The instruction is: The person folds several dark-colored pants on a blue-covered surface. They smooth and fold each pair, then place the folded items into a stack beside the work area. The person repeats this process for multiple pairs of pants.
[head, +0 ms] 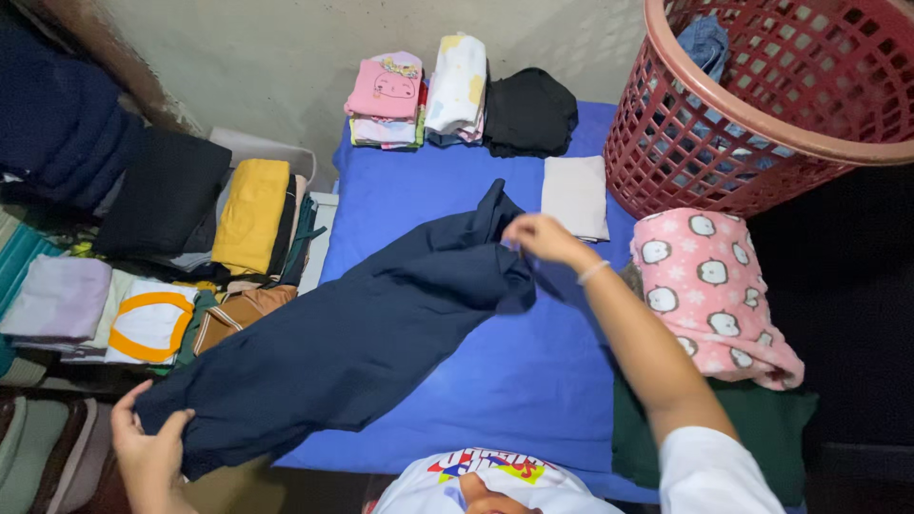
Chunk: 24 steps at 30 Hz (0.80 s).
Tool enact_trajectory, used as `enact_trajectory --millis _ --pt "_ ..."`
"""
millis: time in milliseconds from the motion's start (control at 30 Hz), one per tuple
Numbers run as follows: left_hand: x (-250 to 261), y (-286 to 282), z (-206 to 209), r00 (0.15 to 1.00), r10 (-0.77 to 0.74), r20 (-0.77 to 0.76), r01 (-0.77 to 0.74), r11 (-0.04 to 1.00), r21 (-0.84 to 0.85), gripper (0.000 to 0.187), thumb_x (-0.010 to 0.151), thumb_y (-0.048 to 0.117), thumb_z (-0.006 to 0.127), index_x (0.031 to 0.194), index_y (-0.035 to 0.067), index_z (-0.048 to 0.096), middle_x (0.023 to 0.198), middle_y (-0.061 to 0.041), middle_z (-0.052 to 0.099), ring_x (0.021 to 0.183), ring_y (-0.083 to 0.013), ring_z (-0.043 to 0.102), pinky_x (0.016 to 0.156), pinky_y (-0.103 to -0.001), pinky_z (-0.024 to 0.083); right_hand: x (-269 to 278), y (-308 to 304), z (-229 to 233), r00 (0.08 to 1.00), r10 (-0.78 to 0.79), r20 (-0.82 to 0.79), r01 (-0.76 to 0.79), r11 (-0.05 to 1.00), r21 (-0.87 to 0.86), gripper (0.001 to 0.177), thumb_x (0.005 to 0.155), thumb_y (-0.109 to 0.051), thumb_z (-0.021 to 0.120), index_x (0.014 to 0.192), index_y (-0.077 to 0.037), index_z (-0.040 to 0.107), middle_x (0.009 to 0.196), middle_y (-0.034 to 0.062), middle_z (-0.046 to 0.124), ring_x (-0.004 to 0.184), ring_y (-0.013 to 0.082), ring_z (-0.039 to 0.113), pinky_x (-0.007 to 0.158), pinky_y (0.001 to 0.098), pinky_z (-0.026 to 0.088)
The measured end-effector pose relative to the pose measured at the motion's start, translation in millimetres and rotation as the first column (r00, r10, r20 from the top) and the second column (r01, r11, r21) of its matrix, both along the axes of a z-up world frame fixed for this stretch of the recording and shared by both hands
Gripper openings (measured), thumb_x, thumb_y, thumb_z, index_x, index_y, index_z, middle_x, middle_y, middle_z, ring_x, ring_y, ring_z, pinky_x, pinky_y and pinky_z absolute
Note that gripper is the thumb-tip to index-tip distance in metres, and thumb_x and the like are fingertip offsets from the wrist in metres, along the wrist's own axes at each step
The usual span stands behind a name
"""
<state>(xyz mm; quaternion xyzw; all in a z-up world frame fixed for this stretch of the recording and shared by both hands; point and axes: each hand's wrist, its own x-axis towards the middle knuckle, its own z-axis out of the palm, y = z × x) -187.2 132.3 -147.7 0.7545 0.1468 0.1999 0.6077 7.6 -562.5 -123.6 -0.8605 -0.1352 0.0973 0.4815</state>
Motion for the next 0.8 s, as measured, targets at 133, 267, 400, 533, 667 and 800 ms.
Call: enact_trajectory --millis 133,267,400,533,667,800 --pt "14 -15 16 0.999 -0.044 0.011 0.043 0.995 0.091 0.056 0.077 -0.013 0.068 0.131 -0.002 0.06 0.121 -0.012 0.066 0.115 -0.0197 0.063 0.106 -0.033 0.05 35 22 -36 0.798 -0.443 0.409 0.562 0.793 -0.237 0.057 0.09 -0.047 0.076 0.12 0.001 0.071 0.105 0.019 0.076 0.097 0.0309 0.073 0.087 0.0397 0.057" --pt "21 -19 34 0.995 -0.101 0.015 0.097 0.983 0.153 0.052 0.076 -0.014 0.065 0.127 -0.002 0.061 0.121 -0.011 0.067 0.117 -0.0187 0.062 0.109 -0.033 0.048 51 47 -68 0.621 -0.401 0.674 0.685 0.696 -0.217 0.085 0.066 -0.042 0.092 0.124 0.012 0.062 0.105 0.0323 0.07 0.093 0.0472 0.067 0.078 0.0508 0.053" --pt "18 -7 48 0.984 -0.169 0.064 0.161 0.98 0.118 0.056 0.075 -0.013 0.066 0.129 -0.001 0.058 0.122 -0.008 0.064 0.119 -0.0176 0.061 0.11 -0.033 0.047 70 27 -74 0.842 -0.518 -0.15 0.539 0.809 0.235 0.035 0.075 -0.001 0.078 0.109 -0.003 0.07 0.094 0.0155 0.071 0.079 0.0216 0.066 0.068 0.0354 0.053" --pt "20 -3 56 0.994 -0.101 0.047 0.097 0.993 0.073 0.053 0.075 -0.014 0.067 0.125 0.001 0.057 0.119 -0.008 0.064 0.11 -0.0164 0.061 0.106 -0.032 0.049 76 -48 -53 0.785 -0.552 0.28 0.299 0.734 0.61 0.013 0.089 0.009 0.061 0.091 -0.001 0.068 0.114 0.0058 0.078 0.086 0.0123 0.063 0.074 0.0283 0.052" --pt "27 -8 61 0.989 -0.14 0.047 0.136 0.987 0.08 0.059 0.074 -0.016 0.067 0.129 0.002 0.057 0.122 -0.009 0.062 0.116 -0.0162 0.06 0.107 -0.031 0.048 51 -76 -47 0.728 -0.684 0.05 0.651 0.712 0.262 0.007 0.093 -0.006 0.066 0.097 -0.005 0.072 0.082 0.0057 0.067 0.066 0.0117 0.06 0.056 0.0296 0.052" --pt "34 -7 68 0.983 -0.152 0.102 0.149 0.988 0.036 0.06 0.074 -0.017 0.066 0.131 0.002 0.056 0.125 -0.008 0.061 0.115 -0.0148 0.06 0.109 -0.031 0.049 24 -37 -49 0.75 -0.554 -0.361 0.611 0.79 0.056 0.041 0.094 -0.036 0.072 0.112 -0.001 0.061 0.079 0.0095 0.07 0.067 0.02 0.066 0.056 0.0354 0.054"
